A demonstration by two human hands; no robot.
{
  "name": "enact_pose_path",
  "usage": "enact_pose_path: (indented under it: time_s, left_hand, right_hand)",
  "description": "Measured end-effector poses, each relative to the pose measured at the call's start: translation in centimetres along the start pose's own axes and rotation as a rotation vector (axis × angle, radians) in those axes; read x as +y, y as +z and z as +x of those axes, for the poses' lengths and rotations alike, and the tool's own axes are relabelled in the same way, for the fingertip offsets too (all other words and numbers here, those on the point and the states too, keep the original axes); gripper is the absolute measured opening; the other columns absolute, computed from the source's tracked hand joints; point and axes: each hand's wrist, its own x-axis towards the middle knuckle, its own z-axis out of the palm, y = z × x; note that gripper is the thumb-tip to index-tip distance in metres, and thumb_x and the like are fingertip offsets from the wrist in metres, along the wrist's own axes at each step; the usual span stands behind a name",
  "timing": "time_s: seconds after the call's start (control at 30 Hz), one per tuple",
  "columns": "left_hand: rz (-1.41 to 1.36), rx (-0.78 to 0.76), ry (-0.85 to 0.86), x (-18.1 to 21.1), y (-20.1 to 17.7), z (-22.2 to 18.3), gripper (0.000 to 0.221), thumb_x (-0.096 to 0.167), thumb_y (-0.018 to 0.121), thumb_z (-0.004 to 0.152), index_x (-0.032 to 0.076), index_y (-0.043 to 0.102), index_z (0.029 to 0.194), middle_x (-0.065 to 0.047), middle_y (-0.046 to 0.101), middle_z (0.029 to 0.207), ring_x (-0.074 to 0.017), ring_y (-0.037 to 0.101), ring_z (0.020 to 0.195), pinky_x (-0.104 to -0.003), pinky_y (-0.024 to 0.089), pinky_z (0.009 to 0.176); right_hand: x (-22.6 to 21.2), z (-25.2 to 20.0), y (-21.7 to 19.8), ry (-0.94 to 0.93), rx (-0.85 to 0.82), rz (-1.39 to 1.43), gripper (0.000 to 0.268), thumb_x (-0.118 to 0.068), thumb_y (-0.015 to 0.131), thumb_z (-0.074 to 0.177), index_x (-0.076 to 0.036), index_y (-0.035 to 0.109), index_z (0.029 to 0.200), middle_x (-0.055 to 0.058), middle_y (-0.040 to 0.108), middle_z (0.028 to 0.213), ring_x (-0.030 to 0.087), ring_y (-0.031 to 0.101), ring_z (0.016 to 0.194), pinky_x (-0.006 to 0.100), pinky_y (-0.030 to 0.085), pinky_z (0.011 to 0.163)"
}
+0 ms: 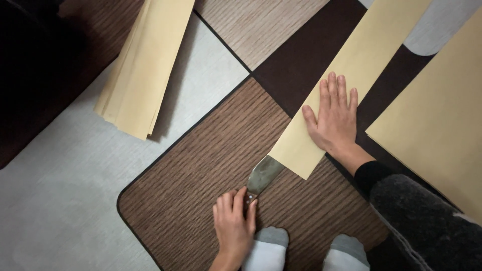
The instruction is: Cutting long, uniform strips from a large sheet of thin material using a large knife on a floor-based workspace.
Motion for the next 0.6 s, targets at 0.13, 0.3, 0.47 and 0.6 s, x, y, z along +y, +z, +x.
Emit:
enact_pose_path:
  time_s: [0.13,0.3,0.47,0.6]
  left_hand:
    - [0.043,-0.035,-0.025,-1.5,0.2,-1.3,0.048,0.037,0.079,0.103,0.009,0.073,0.141,-0.010,0.068,0.123,-0.0275,0.064,0.105,-0.043,0.051,0.092]
    - [0.002,-0.035,0.012,-0.9,-0.3,-0.4,0.046,0.031,0.079,0.103,0.006,0.071,0.140,-0.011,0.066,0.120,-0.0277,0.062,0.102,-0.042,0.050,0.090]
    - [-0.007,-0.025,0.023,0.0,-0.3,0.6,0.045,0.031,0.079,0.103,0.006,0.071,0.139,-0.011,0.066,0.121,-0.0279,0.062,0.101,-0.041,0.049,0.089]
    - [0.051,-0.031,0.002,-1.6,0.3,-0.9,0.047,0.035,0.078,0.103,0.009,0.071,0.141,-0.010,0.067,0.124,-0.0274,0.063,0.106,-0.042,0.050,0.091]
  right_hand:
    - [0.1,0.2,0.2,0.007,-0.007,-0.006,0.094,-0.059,0.022,0.117,0.010,0.017,0.180,0.027,0.003,0.192,0.035,-0.010,0.176,0.063,-0.008,0.138]
    - [0.1,0.2,0.1,0.007,-0.025,-0.011,0.094,-0.059,0.021,0.117,0.011,0.016,0.180,0.027,0.001,0.192,0.034,-0.013,0.176,0.062,-0.011,0.138]
    - [-0.1,0.1,-0.2,0.006,-0.031,0.000,0.095,-0.061,0.019,0.117,0.010,0.015,0.180,0.026,0.000,0.192,0.034,-0.013,0.176,0.062,-0.011,0.138]
    - [0.0,0.1,0.1,0.011,-0.018,-0.014,0.095,-0.061,0.021,0.117,0.011,0.018,0.180,0.027,0.004,0.192,0.035,-0.010,0.177,0.062,-0.010,0.138]
